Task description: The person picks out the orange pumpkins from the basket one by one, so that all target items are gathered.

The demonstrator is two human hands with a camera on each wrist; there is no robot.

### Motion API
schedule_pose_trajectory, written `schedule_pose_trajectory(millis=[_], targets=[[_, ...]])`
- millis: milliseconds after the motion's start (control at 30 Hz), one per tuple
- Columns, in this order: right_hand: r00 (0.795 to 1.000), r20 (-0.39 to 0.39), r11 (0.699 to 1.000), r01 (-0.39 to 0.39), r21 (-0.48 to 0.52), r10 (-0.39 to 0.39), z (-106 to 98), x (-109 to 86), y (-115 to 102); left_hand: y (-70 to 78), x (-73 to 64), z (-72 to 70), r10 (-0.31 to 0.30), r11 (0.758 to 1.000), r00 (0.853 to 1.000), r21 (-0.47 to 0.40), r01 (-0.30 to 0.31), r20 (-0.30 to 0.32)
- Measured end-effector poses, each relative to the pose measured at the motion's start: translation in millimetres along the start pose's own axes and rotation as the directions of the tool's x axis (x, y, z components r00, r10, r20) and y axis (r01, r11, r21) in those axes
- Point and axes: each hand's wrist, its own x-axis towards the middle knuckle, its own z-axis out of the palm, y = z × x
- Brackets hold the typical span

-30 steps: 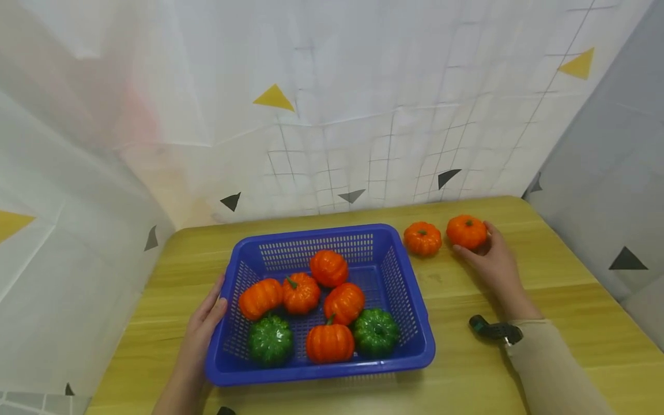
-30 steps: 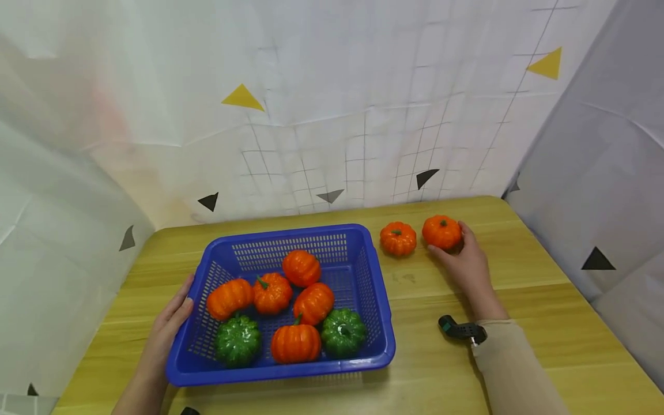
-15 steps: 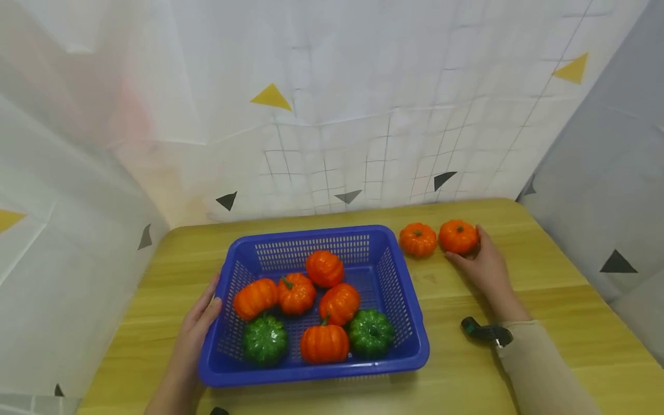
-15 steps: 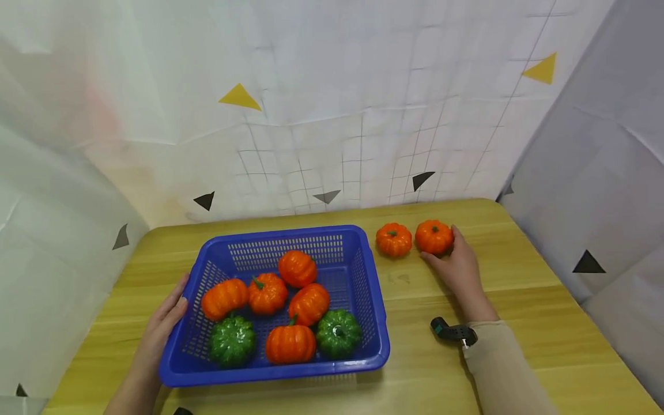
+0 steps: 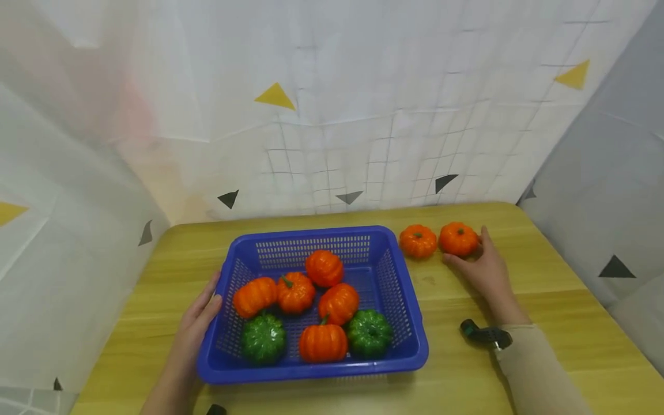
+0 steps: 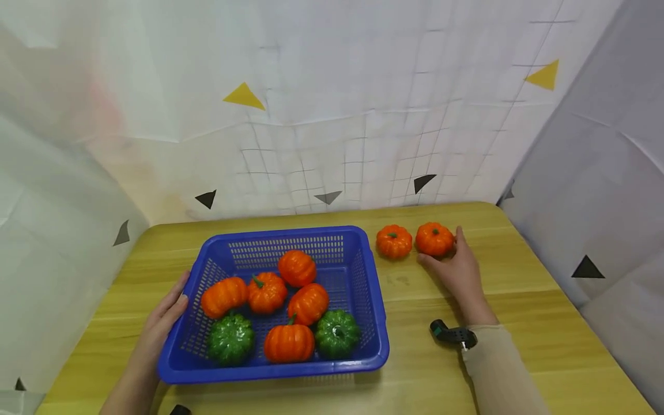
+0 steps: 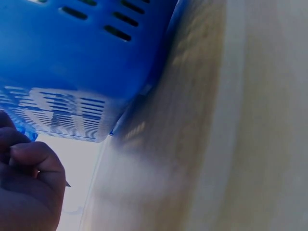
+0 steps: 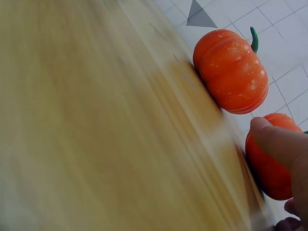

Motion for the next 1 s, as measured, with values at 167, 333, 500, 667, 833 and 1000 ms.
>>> schedule_pose_trajectory(millis=[167, 333, 500, 667, 833, 1000], targets=[[0.999, 0.03, 0.994, -0.034, 0.106, 0.031, -10, -1.9, 3, -1.1, 0.5, 3.2, -0.009, 1.0, 1.0, 0.003, 0.009, -0.001], [0.998, 0.048, 0.972, -0.057, 0.228, 0.047, -31, -8.3, -4, -0.2, 2.6, 5.7, 0.006, 1.0, 1.0, 0.015, -0.006, 0.017], [0.998, -0.001, 0.968, 0.062, 0.244, -0.064, -54, -11.0, -34, 2.5, 3.5, 4.8, 0.028, 0.997, 1.0, 0.078, -0.028, 0.01], [0.983, 0.035, 0.964, 0.168, 0.207, -0.179, -68, -16.9, -82, 3.6, 1.1, 2.9, 0.023, 0.995, 1.0, 0.094, -0.023, 0.001], [0.943, 0.174, 0.956, 0.263, 0.126, -0.283, -67, -21.8, -128, 3.0, 0.3, 1.7, 0.023, 0.997, 1.0, 0.07, -0.024, 0.006], [0.88, 0.3, 0.93, 0.349, 0.118, -0.368, -56, -21.8, -163, 1.6, -0.3, 1.2, 0.015, 0.998, 1.0, 0.055, -0.015, 0.005]])
